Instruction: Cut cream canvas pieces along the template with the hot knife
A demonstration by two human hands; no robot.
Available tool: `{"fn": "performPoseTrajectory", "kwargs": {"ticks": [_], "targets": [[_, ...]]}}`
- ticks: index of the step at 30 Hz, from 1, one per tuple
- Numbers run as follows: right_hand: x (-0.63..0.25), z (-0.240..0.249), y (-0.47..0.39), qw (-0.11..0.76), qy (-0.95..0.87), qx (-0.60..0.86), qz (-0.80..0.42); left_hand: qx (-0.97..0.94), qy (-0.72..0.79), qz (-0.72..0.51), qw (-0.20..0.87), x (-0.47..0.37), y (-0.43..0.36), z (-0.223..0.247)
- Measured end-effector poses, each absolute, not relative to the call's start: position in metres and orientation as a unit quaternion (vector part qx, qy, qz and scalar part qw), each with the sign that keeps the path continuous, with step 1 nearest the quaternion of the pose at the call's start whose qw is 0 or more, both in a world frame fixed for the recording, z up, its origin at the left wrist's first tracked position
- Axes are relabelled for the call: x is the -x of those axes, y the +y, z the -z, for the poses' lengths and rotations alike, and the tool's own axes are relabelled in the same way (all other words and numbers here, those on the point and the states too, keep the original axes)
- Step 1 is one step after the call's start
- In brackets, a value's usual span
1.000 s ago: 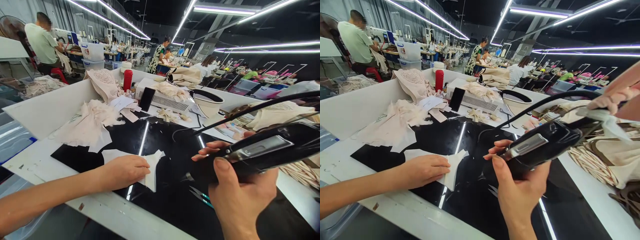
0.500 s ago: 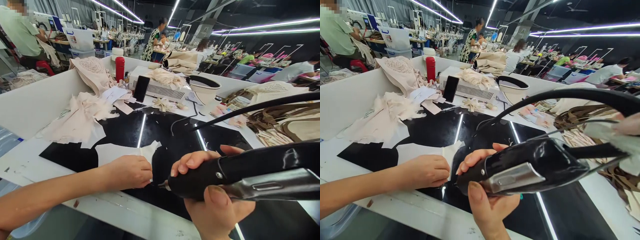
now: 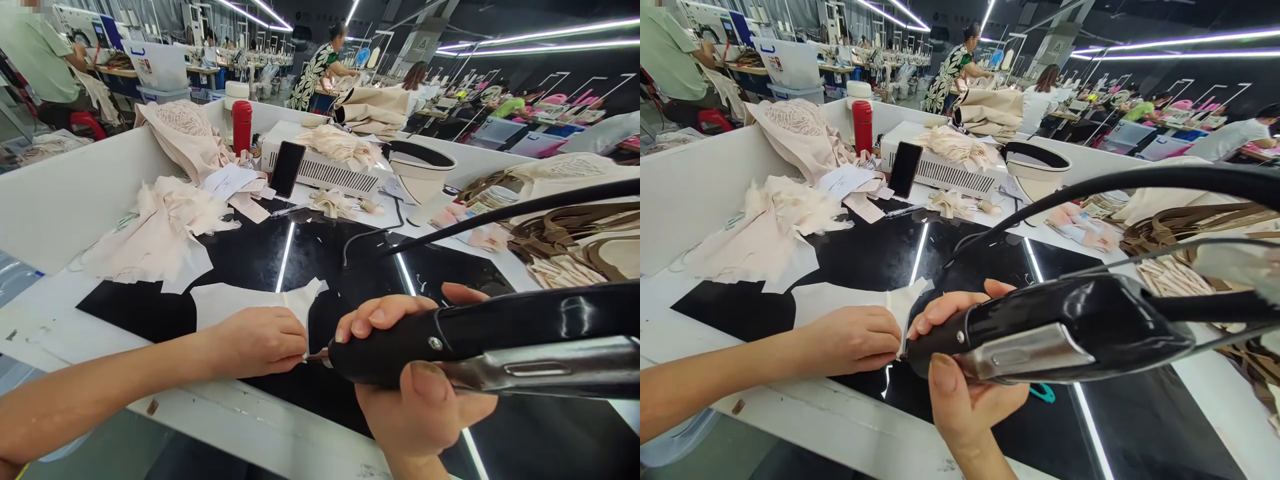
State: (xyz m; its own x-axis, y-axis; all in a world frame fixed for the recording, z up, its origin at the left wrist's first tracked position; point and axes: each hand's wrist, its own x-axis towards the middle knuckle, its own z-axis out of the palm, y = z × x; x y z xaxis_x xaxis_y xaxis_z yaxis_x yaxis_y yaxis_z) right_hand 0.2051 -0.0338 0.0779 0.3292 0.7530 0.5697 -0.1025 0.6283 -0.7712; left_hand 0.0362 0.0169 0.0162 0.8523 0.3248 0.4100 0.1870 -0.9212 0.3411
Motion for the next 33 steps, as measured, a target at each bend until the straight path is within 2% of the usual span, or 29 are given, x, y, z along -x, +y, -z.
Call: {"fn": "performPoseTrajectory", "kwargs": {"ticks": [10, 19, 33], "targets": [[-0.205, -0.078, -0.036, 0.735, -0.515, 0.338, -0.282, -0.935, 0.159, -0.249, 0.195, -0.033, 0.018, -0.015], [-0.203, -0.074, -0.035, 0.746, -0.511, 0.32, -0.283, -0.94, 0.19, -0.232, 0.16, -0.037, 0.021, -0.018], [-0.197, -0.072, -0.033, 0.769, -0.493, 0.273, -0.302, -0.959, 0.081, -0.225, 0.153, -0.024, 0.027, -0.015]]}}
